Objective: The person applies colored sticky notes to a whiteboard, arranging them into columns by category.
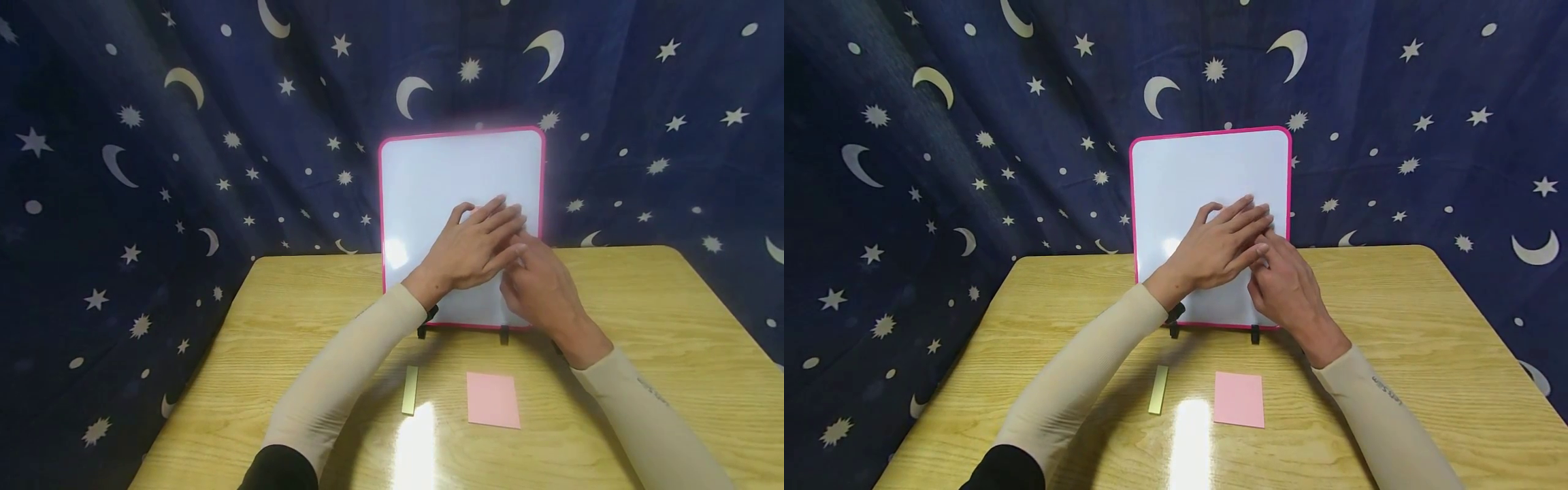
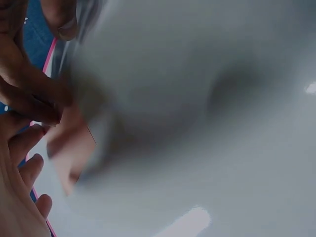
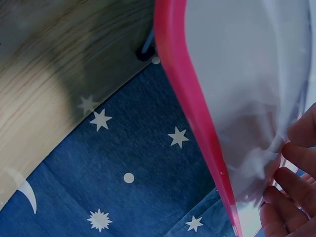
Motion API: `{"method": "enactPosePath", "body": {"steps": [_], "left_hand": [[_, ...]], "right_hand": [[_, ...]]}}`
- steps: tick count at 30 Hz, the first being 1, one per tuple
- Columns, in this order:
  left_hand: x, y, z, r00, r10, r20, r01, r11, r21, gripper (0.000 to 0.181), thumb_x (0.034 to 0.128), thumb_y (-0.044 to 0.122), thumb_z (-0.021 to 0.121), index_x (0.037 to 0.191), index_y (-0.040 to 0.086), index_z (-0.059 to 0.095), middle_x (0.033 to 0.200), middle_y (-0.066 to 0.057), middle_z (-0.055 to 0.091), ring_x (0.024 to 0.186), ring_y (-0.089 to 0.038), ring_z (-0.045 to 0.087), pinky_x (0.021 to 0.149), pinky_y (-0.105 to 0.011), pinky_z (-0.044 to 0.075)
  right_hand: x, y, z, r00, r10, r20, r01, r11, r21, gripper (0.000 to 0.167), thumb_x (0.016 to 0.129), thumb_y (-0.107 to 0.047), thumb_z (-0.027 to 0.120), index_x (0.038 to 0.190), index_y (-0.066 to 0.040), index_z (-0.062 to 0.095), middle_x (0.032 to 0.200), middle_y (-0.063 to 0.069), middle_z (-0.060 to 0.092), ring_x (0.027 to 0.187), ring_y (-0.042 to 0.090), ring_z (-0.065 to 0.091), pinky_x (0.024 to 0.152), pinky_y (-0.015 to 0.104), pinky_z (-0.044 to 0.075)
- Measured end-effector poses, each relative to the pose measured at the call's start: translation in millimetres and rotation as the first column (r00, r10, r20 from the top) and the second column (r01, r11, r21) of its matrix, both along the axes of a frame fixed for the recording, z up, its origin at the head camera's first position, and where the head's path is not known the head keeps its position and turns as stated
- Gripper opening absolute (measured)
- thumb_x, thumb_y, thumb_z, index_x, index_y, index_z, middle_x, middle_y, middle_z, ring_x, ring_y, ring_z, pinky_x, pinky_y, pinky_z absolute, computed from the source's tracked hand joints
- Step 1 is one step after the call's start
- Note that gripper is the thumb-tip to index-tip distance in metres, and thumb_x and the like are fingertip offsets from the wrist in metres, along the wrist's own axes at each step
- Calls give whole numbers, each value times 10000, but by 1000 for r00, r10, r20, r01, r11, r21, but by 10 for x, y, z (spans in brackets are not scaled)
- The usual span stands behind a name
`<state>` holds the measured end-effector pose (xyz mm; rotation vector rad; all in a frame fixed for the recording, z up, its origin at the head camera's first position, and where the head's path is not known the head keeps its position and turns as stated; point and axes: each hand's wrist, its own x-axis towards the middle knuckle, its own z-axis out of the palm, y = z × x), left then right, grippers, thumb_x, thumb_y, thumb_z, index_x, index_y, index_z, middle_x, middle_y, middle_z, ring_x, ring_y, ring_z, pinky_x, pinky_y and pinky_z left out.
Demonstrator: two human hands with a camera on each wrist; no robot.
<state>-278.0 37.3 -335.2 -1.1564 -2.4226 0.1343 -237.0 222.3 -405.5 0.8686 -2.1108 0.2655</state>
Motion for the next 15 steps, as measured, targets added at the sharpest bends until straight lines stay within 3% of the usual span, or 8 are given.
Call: {"method": "enactPosePath", "body": {"steps": [8,15], "left_hand": [[16,-54,-51,999,26,-36,-25,1000,19,659,1102,619,264,1647,277,408,1699,95,356,1600,-128,262,1238,-449,227],[41,-143,-73,998,60,-24,-60,998,20,694,1096,646,255,1673,271,342,1707,99,328,1600,-126,261,1247,-471,214]], "right_hand": [[-6,-10,22,999,-27,32,26,999,23,362,888,-18,539,1199,109,672,1370,281,592,1276,497,572,1086,602,468],[-2,-10,15,998,-49,30,48,998,30,365,903,-49,508,1219,98,617,1421,291,572,1366,484,533,1101,607,463]]}}
